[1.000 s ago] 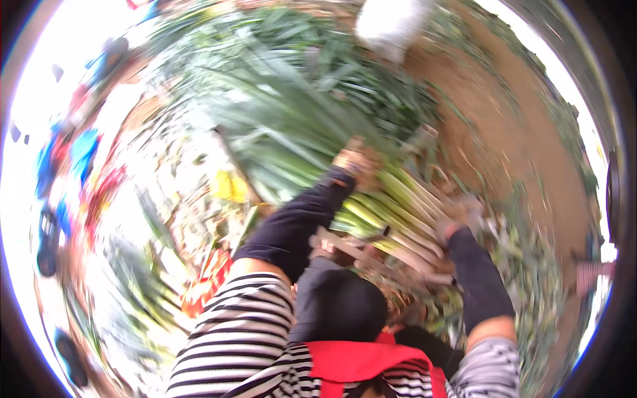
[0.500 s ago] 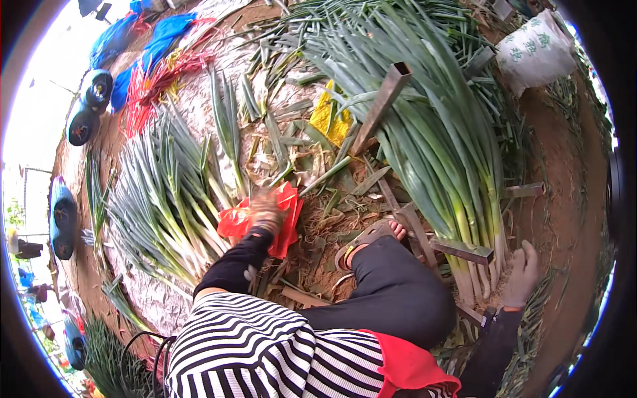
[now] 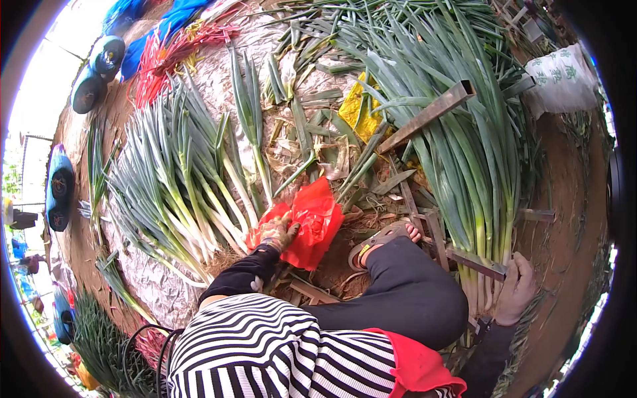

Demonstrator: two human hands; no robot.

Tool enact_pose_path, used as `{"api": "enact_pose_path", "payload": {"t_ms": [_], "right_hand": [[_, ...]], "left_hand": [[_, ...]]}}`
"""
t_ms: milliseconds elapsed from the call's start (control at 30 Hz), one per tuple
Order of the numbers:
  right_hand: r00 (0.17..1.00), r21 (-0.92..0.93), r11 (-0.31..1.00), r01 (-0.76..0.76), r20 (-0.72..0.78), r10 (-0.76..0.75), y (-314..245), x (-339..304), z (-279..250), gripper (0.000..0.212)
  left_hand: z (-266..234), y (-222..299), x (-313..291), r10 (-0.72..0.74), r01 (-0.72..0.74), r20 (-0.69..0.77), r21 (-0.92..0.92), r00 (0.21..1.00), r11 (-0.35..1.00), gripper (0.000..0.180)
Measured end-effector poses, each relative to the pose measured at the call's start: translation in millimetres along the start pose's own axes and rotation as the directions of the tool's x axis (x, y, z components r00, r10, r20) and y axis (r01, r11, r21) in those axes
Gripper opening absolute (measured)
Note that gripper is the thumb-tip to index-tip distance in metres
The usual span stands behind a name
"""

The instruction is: The recorder is sorting, cleaning, and bundling leeks in a large agricultural processing facility.

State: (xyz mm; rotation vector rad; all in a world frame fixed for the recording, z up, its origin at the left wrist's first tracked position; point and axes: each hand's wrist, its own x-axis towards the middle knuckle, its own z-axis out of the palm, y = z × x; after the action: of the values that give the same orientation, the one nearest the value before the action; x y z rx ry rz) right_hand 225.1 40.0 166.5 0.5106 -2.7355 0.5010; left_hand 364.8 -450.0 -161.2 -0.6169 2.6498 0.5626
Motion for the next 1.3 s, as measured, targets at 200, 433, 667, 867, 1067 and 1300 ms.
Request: {"api": "enact_pose_path", "payload": {"t_ms": [200,433,667,867,1067,1300], "right_hand": [[0.999,0.03,0.999,-0.018,0.032,0.017,-18,6,-4,0.018],[0.989,0.015,0.991,0.134,0.064,-0.134,-19,3,5,0.016],[0.984,0.038,0.997,0.069,0.162,-0.074,-25,-5,-4,0.017],[0.984,0.088,0.992,0.092,0.146,-0.104,-26,0,-6,0.017],[0.919,0.348,0.887,-0.303,0.354,0.175,-63,19,-11,0.022],[0.425,0.298,0.779,-0.551,0.904,-0.044,-162,110,6,0.06]], "left_hand": [[-16,-39,67,-0.392,0.261,-0.256,-0.426,0.883,0.866,0.035],[-23,-39,125,-0.594,0.624,0.227,-0.092,0.772,0.776,0.061],[-54,-63,169,-0.581,0.552,-0.143,-0.194,0.801,0.811,0.046],[-155,-122,217,-0.397,0.479,0.306,-0.737,0.866,0.477,0.024],[-155,-40,160,0.467,0.469,0.34,-0.862,0.816,-0.192,0.019],[-113,136,11,0.641,0.385,0.042,-0.829,0.767,-0.406,0.033]]}}
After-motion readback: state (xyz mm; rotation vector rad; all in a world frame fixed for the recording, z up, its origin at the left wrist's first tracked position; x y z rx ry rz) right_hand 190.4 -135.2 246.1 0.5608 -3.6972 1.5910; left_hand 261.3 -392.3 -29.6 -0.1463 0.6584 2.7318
